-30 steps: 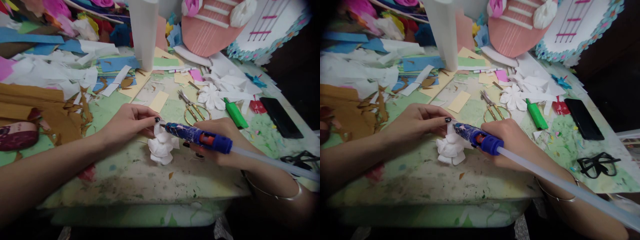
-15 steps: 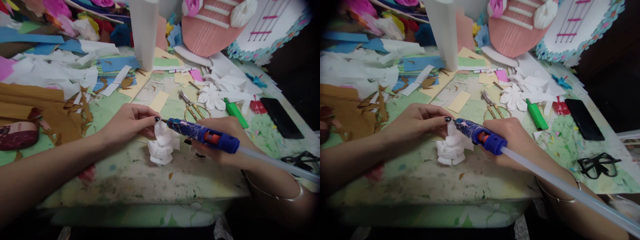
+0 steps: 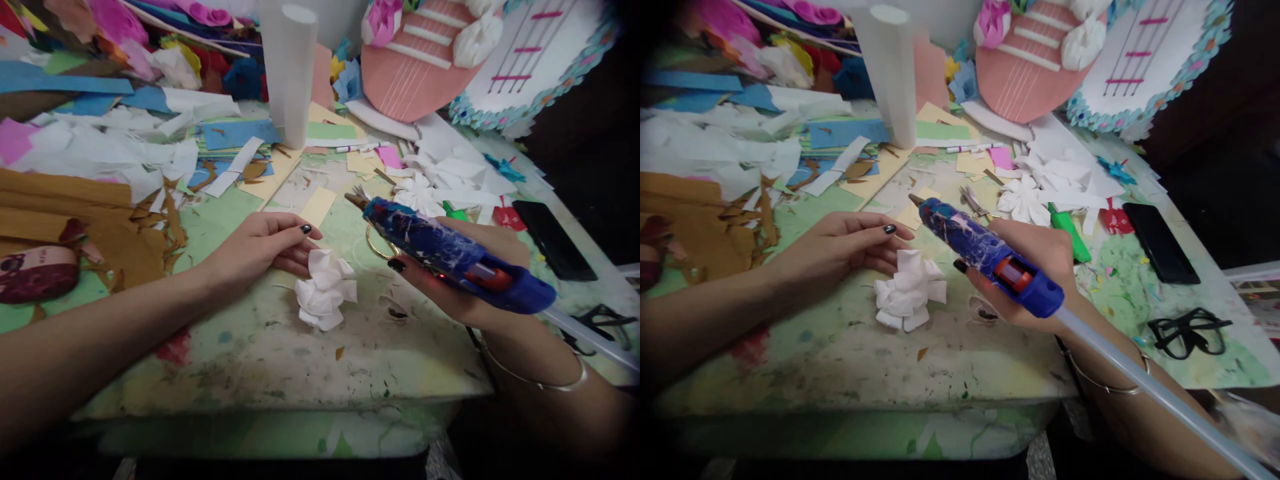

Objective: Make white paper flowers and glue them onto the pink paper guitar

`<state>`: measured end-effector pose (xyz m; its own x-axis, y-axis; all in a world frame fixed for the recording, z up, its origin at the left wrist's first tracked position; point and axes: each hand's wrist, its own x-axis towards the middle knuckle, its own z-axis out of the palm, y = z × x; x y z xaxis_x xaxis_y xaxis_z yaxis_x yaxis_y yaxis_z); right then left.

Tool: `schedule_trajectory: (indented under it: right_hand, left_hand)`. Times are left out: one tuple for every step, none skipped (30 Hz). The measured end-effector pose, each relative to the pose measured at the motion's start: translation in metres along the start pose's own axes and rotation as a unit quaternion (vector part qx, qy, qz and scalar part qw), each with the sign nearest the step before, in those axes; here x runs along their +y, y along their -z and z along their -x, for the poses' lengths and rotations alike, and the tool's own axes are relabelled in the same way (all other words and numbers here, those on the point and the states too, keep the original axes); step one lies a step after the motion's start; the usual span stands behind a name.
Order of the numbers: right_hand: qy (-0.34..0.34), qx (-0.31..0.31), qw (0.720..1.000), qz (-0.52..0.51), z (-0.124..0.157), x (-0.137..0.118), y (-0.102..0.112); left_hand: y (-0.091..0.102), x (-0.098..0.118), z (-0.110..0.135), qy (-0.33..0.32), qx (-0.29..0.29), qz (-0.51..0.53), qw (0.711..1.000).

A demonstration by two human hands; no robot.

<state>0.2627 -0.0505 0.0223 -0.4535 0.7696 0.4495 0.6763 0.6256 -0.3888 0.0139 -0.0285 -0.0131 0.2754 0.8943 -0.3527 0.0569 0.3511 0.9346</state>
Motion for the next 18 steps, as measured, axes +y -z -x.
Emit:
schedule_trajectory:
  right_hand:
    - [-0.003,0.002,1.0,0.017,0.0,-0.001,0.001]
    - [-0.007,0.006,0.999,0.034,0.0,-0.001,0.002]
    - [-0.009,0.011,0.999,0.047,0.0,-0.001,0.003]
    - [-0.008,0.015,0.998,0.056,0.0,0.0,0.004]
    - [-0.008,0.023,0.998,0.06,0.0,0.0,0.004]
    - [-0.01,0.026,0.998,0.063,0.0,0.001,0.004]
    - [-0.014,0.026,0.997,0.065,0.0,0.002,0.003]
    - [-0.02,0.024,0.997,0.067,0.0,0.003,0.003]
    - [-0.027,0.025,0.997,0.067,0.0,0.003,0.002]
    - [-0.034,0.025,0.997,0.065,0.0,0.004,0.002]
    - [-0.039,0.026,0.997,0.063,0.0,0.005,0.002]
    - [-0.041,0.027,0.997,0.06,0.001,0.005,0.002]
    - [-0.038,0.029,0.997,0.057,0.001,0.005,0.002]
    - [-0.032,0.032,0.997,0.057,0.001,0.005,0.002]
    - [-0.024,0.036,0.997,0.057,0.0,0.005,0.002]
    - [-0.014,0.039,0.998,0.057,0.0,0.005,0.002]
    - [-0.004,0.043,0.998,0.053,0.0,0.005,0.003]
    - [-0.001,0.042,0.998,0.046,0.0,0.005,0.003]
  left_hand:
    - [0.001,0.001,0.001,-0.004,-0.008,-0.013,1.0]
    - [0.002,0.002,0.002,-0.008,-0.019,-0.031,0.999]
    - [0.003,0.002,0.003,-0.013,-0.032,-0.05,0.998]
    - [0.003,0.003,0.005,-0.02,-0.047,-0.066,0.997]
    - [0.003,0.002,0.007,-0.03,-0.063,-0.077,0.995]
    - [0.002,0.002,0.009,-0.043,-0.075,-0.083,0.993]
    - [0.001,0.0,0.012,-0.058,-0.082,-0.086,0.991]
    - [0.0,-0.002,0.014,-0.074,-0.084,-0.089,0.99]
    - [-0.001,-0.004,0.017,-0.087,-0.081,-0.096,0.988]
    - [-0.002,-0.006,0.019,-0.097,-0.079,-0.102,0.987]
    - [-0.003,-0.008,0.02,-0.103,-0.074,-0.108,0.986]
    - [-0.003,-0.009,0.021,-0.108,-0.07,-0.115,0.985]
    - [-0.003,-0.01,0.022,-0.114,-0.067,-0.121,0.984]
    - [-0.002,-0.011,0.022,-0.119,-0.067,-0.128,0.982]
    - [-0.001,-0.01,0.022,-0.123,-0.068,-0.136,0.981]
    - [0.0,-0.01,0.022,-0.125,-0.071,-0.144,0.979]
    - [0.002,-0.009,0.021,-0.127,-0.077,-0.15,0.977]
    - [0.002,-0.007,0.021,-0.127,-0.084,-0.154,0.976]
